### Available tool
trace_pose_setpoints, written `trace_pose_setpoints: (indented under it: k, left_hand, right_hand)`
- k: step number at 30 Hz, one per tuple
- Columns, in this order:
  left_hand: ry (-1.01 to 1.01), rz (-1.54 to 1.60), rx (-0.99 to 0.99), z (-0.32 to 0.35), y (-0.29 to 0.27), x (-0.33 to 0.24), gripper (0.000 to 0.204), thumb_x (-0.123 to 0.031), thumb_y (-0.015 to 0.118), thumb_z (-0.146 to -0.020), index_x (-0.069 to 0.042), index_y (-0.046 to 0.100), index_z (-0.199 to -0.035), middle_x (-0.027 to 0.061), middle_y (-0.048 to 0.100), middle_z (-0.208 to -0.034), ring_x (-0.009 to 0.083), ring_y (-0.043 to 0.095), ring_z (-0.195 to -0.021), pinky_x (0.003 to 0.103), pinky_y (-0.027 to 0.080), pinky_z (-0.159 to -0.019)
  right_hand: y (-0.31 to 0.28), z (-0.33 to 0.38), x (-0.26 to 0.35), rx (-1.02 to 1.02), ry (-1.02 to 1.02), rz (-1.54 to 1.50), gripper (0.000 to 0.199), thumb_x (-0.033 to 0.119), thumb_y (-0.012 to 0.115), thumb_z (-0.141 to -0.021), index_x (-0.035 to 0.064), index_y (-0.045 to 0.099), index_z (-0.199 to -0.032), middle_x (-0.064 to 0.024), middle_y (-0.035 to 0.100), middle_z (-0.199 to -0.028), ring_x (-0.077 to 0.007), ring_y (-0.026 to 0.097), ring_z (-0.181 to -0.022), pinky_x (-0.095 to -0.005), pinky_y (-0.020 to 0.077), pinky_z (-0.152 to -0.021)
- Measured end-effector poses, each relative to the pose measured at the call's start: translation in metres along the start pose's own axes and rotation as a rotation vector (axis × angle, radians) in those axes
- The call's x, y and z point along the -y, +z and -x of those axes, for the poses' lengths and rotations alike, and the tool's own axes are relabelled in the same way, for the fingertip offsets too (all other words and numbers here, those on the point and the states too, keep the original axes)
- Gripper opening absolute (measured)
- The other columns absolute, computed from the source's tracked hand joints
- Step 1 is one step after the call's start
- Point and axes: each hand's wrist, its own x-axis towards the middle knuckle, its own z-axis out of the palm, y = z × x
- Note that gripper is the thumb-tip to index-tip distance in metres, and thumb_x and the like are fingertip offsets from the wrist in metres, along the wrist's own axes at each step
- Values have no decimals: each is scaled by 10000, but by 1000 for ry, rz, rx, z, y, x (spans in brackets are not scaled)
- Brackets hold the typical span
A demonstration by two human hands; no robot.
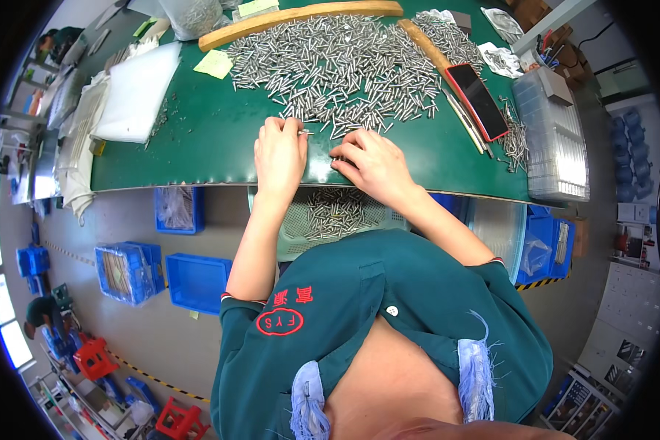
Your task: Inspecting and sorting small metal components on a workbench.
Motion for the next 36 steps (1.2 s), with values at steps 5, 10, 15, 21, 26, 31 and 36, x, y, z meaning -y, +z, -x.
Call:
trace_pose_setpoints:
  k: [5,10,15,21,26,31,36]
  left_hand:
    - [53,-4,27,11,-5,-8,155,-146,666,-791,-60,584,-890,104,556,-891,288,557,-851,415,438,-734]
    - [96,21,64,24,-4,-25,156,-170,661,-796,-68,593,-892,99,560,-864,282,565,-832,412,436,-719]
    - [90,94,153,32,-8,-28,113,-159,636,-822,-98,619,-915,71,572,-848,271,573,-843,399,431,-736]
    - [105,134,165,34,-12,-24,127,-157,643,-818,-102,625,-931,71,579,-856,277,574,-849,398,431,-744]
    - [87,137,151,35,-9,-26,152,-169,671,-803,-98,627,-930,64,590,-866,263,578,-857,389,428,-746]
    - [94,120,136,30,-4,-31,192,-202,693,-785,-96,631,-932,74,576,-882,260,573,-860,401,424,-751]
    - [157,163,95,26,0,-38,210,-196,695,-788,-109,640,-972,44,594,-925,247,568,-880,380,417,-752]
  right_hand:
    - [-7,4,-5,-21,15,4,174,185,695,-780,124,649,-937,-21,572,-931,-206,589,-871,-340,494,-725]
    - [-6,5,-6,-48,7,4,188,215,704,-765,127,646,-921,-11,565,-917,-198,581,-861,-341,494,-718]
    - [-5,3,-5,-38,31,3,259,265,726,-763,118,638,-958,-15,576,-950,-206,592,-879,-337,500,-730]
    - [-3,1,-2,-39,53,61,265,309,737,-750,128,646,-920,-6,571,-929,-197,592,-861,-328,502,-713]
    - [-4,3,-5,-109,-12,52,138,238,686,-797,140,670,-892,12,624,-880,-188,628,-777,-327,508,-632]
    - [-15,1,-8,-70,228,-147,159,159,619,-886,91,674,-1019,-57,693,-889,-196,678,-749,-290,530,-655]
    - [-21,1,-11,-20,512,-596,176,102,560,-936,15,642,-1064,-66,693,-888,-104,657,-784,-238,513,-681]
